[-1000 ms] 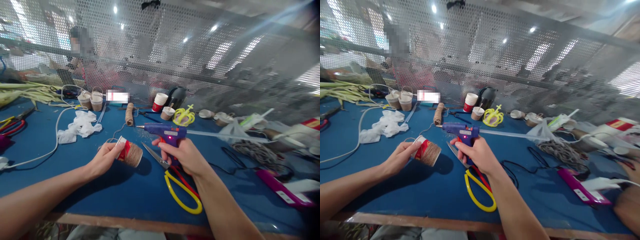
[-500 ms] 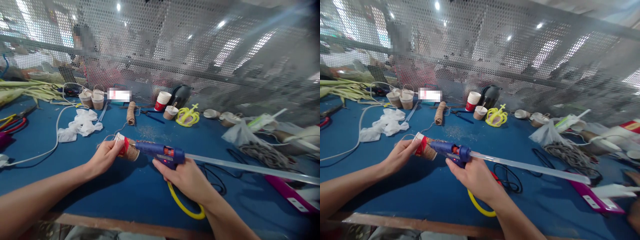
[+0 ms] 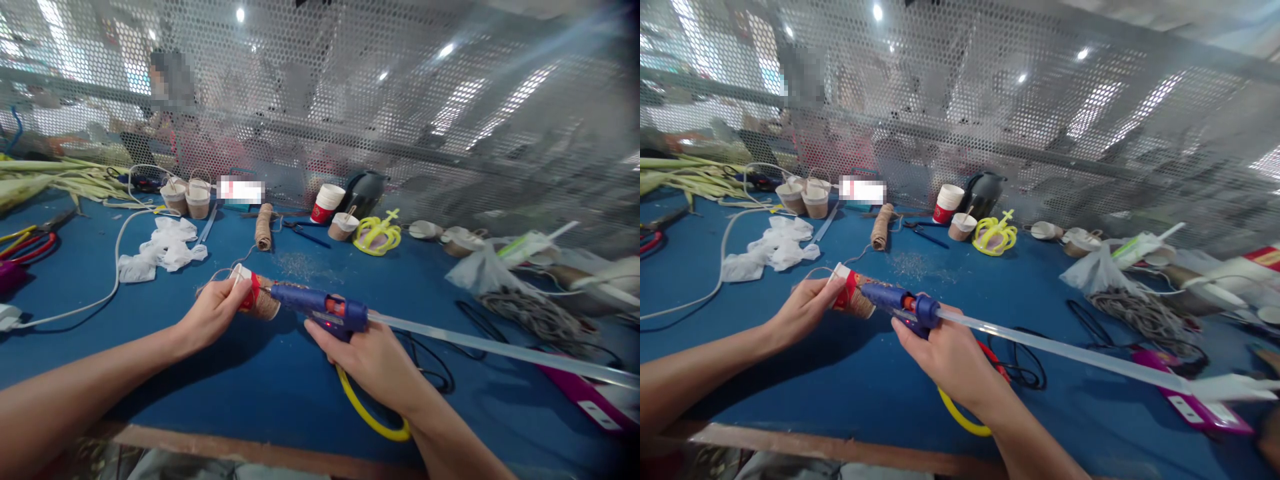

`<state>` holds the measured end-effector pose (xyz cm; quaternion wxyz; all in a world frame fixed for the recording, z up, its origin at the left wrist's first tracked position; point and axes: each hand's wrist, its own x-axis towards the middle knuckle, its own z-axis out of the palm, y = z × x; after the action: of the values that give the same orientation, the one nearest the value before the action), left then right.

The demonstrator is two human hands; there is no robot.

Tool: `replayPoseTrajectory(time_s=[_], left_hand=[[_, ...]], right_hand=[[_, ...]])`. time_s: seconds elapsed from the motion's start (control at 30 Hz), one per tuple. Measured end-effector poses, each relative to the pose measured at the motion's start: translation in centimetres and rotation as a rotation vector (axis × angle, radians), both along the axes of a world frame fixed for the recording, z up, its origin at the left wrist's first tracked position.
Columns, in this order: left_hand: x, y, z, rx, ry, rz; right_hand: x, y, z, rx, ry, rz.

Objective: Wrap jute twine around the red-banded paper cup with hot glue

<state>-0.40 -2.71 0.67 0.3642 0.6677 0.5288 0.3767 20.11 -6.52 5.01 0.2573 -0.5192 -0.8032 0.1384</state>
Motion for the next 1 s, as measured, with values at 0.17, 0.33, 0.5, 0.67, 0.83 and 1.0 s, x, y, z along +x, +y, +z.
replayPoseTrajectory(time_s=[0.17,0.33,0.5,0.67,0.83,1.0], left_hand=[[-0.05,0.04,-0.14,0.012,-0.014,-0.018],[-0.04,0.08,-0.13,-0.016,0.039,-0.011],[-0.05,0.05,-0.01,-0.003,0.058,0.008],[-0.09,0.1,-0.2,0.014,0.01,-0.001],[-0.14,0.18,-0.5,0.01,-0.025,0.007],[-0.08,0.19,-0.51,0.0,-0.032,0.002]], right_hand=[[0.08,0.01,0.01,-0.011,-0.022,0.011],[-0.02,-0.04,0.33,0.01,-0.011,0.042],[-0.15,-0.03,0.67,0.067,-0.032,0.052],[-0.12,0.04,0.52,0.089,-0.064,0.062],[-0.11,-0.11,-0.03,0.102,-0.048,0.054],[-0.04,-0.16,-0.19,0.112,-0.078,0.064]])
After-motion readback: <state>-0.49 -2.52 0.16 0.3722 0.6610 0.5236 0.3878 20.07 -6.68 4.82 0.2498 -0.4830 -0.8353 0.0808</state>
